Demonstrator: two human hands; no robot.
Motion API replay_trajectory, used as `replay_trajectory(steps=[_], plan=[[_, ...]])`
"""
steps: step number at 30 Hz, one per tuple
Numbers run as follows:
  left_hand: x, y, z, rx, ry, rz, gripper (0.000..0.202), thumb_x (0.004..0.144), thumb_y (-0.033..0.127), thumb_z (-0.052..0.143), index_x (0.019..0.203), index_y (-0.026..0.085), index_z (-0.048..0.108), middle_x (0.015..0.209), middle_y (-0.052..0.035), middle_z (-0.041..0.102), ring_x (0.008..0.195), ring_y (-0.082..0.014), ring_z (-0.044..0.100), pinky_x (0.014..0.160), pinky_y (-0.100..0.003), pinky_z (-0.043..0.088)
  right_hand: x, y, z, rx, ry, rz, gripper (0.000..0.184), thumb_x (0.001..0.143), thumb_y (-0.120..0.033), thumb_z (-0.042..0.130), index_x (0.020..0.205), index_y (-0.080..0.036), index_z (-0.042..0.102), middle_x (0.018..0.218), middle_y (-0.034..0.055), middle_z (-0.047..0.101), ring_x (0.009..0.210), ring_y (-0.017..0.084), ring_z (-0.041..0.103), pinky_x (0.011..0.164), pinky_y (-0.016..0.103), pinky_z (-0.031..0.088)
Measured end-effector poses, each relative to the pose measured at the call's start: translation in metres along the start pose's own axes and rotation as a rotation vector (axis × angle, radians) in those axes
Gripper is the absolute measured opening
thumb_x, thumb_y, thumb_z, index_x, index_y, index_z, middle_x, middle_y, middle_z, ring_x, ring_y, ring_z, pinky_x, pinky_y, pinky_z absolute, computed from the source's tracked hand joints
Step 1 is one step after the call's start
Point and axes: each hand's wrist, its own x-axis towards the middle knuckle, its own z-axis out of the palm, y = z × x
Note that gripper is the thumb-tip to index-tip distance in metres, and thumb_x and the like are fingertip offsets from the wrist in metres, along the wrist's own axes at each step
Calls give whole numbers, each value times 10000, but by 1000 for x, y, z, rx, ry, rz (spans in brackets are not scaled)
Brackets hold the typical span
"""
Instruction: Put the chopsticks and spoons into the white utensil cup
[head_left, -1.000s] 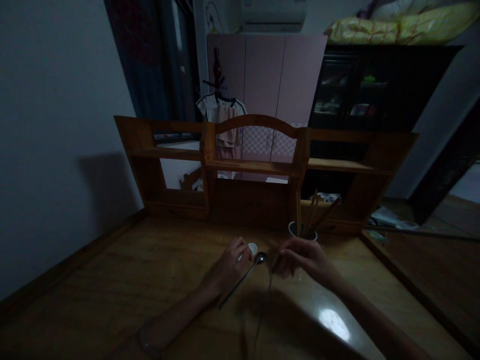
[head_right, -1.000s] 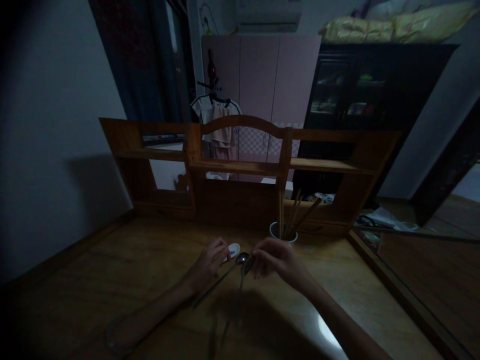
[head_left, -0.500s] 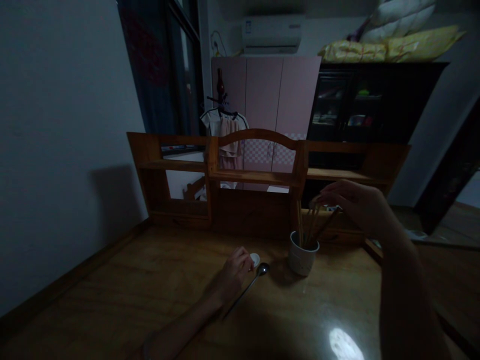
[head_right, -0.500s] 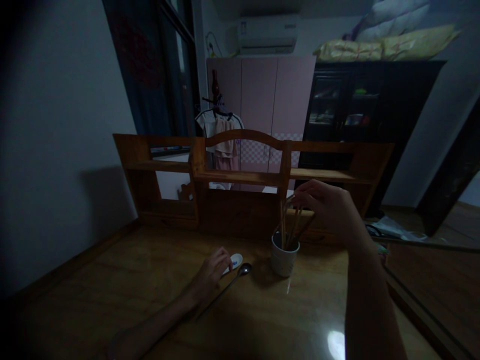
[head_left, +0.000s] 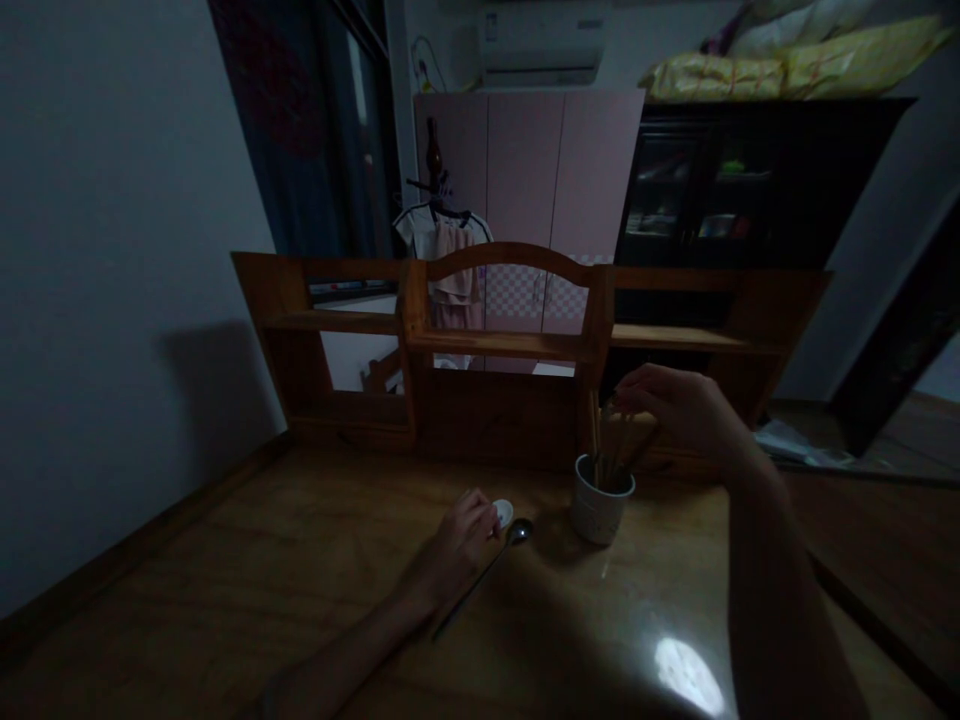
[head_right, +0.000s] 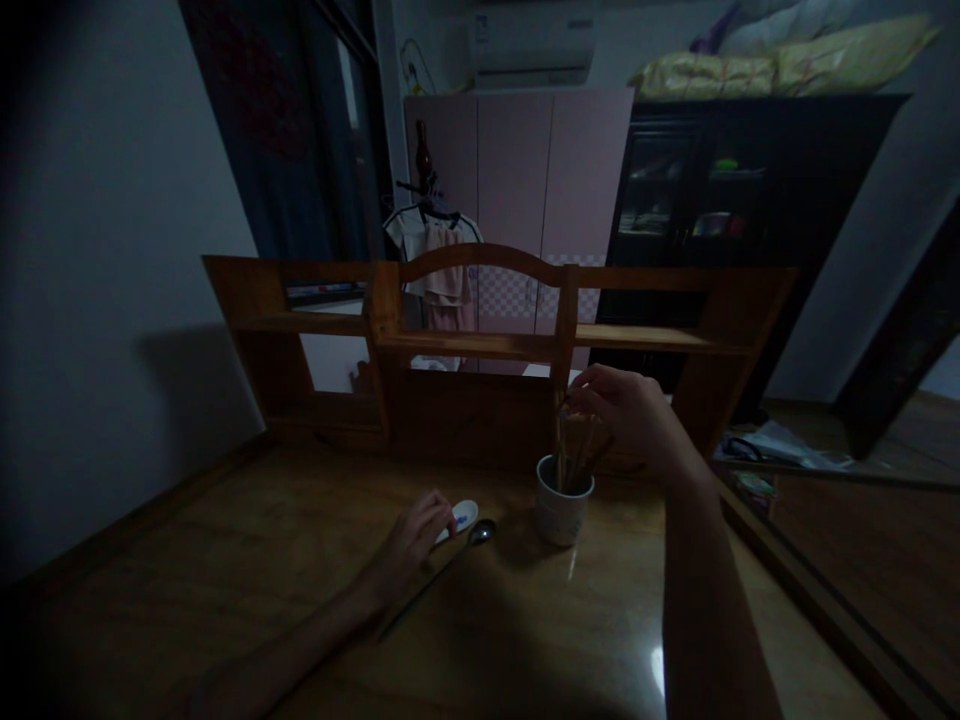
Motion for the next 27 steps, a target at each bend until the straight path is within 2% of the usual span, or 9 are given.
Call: replay_trajectory(steps=[6, 12, 23, 27], plan=[[0, -2, 2, -37, 15, -18, 417, 988, 357, 280, 772, 187, 594, 895, -35, 540, 888, -168, 531, 849, -275, 396, 6, -2, 23, -91, -80, -41, 115, 893, -230, 540, 886, -210, 653, 816, -9, 699, 749, 169, 664, 622, 214, 459], [-1, -1, 0, 26, -11, 16, 426, 991, 344, 262, 786, 186, 599, 896, -38, 542, 889, -173, 522, 834, -276, 395, 10, -2, 39, -149, -253, 12, 139, 858, -172, 531, 818, -183, 663, 702, 0, 681, 644, 161, 645, 534, 201, 431], [0, -5, 2, 40, -6, 9, 439, 991, 348, 253, 776, 183, 598, 896, -40, 547, 889, -172, 518, 844, -272, 394, 11, 6, 56, -188, -349, 34, 167, 841, -130, 506, 774, -170, 654, 692, 19, 673, 618, 154, 627, 523, 209, 404], [-1, -4, 1, 49, -21, 18, 439, 992, 350, 250, 787, 185, 601, 910, -42, 546, 900, -174, 514, 854, -274, 389, 12, 11, 62, -163, -388, 83, 161, 831, -121, 507, 773, -166, 651, 677, 21, 677, 624, 159, 637, 524, 203, 409]])
